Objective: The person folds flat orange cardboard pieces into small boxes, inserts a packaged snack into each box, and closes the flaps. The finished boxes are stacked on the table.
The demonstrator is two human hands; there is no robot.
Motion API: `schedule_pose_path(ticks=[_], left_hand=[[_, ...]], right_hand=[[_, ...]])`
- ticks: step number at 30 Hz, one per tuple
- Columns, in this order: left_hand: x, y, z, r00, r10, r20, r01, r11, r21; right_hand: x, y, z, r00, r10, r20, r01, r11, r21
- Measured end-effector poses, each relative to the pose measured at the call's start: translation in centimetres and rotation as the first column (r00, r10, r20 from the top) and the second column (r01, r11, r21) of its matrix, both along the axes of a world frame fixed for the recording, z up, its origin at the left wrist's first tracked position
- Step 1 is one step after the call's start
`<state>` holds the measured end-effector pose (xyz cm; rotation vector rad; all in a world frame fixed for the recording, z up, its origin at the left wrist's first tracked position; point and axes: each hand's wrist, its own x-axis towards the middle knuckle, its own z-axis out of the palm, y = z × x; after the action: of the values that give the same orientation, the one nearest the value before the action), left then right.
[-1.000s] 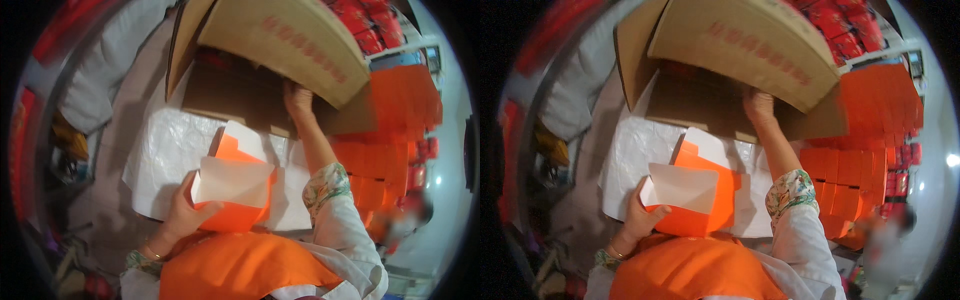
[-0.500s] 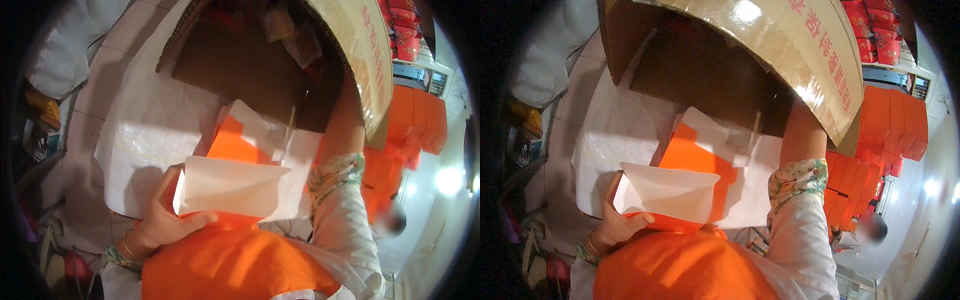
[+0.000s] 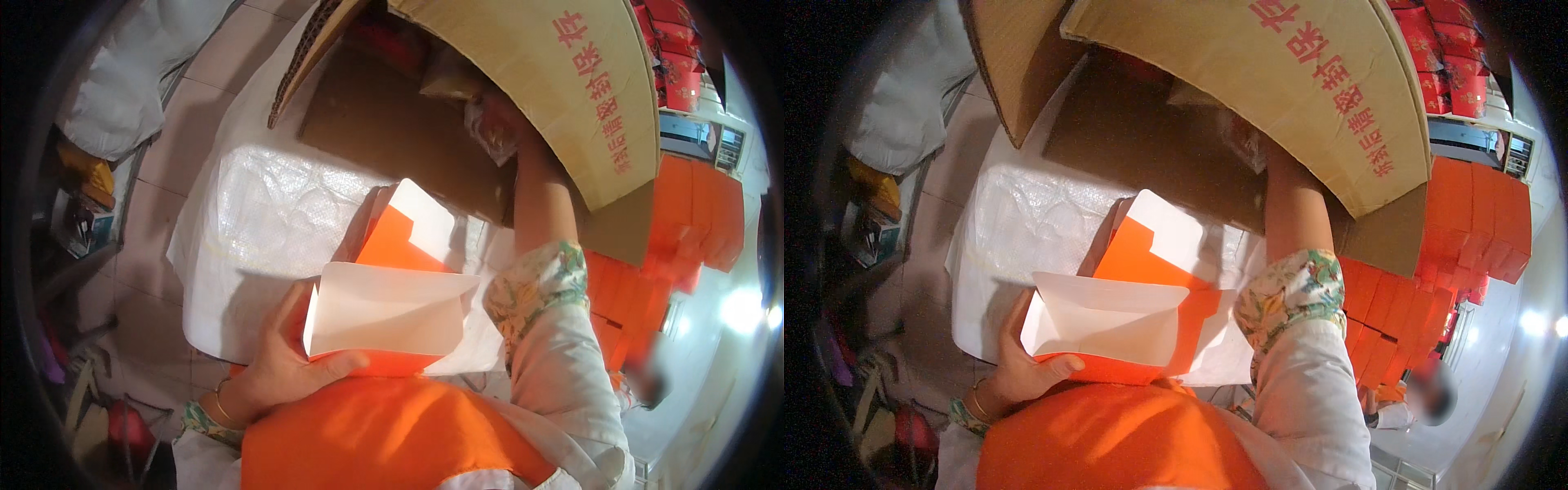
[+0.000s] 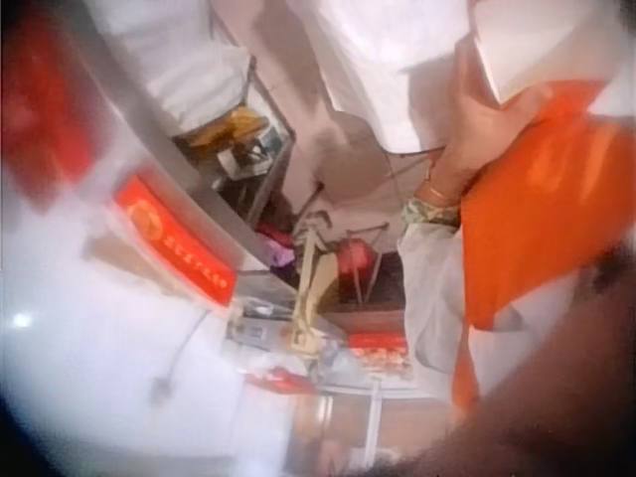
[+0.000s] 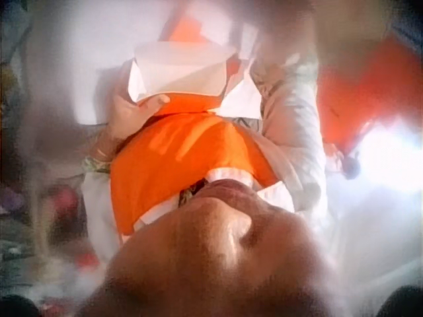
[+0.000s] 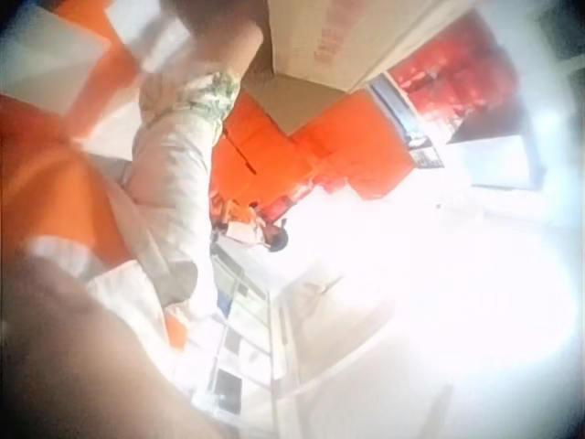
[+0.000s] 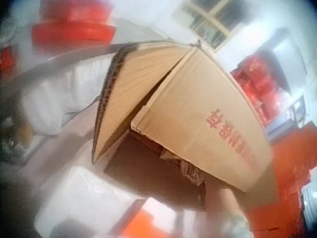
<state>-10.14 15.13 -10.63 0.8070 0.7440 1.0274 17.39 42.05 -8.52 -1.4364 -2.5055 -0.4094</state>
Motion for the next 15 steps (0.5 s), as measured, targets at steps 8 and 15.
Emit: schedule_pose_path(ticks=[8,15], left_hand=[[0.8,-0.3,0.7,0.994,0.082,-0.077,-0.081,0.997,0.013],[2.0,-1.3,2.2,0.973,0.142,-0.180,-0.116,0.982,0.149]], right_hand=[[4.4,-5.2,1.5,0.943,-0.310,-0.121,0.237,0.881,-0.408],[7.4,-13.3,-0.2,0.922,-0.385,0.032,0.339,0.766,-0.547]])
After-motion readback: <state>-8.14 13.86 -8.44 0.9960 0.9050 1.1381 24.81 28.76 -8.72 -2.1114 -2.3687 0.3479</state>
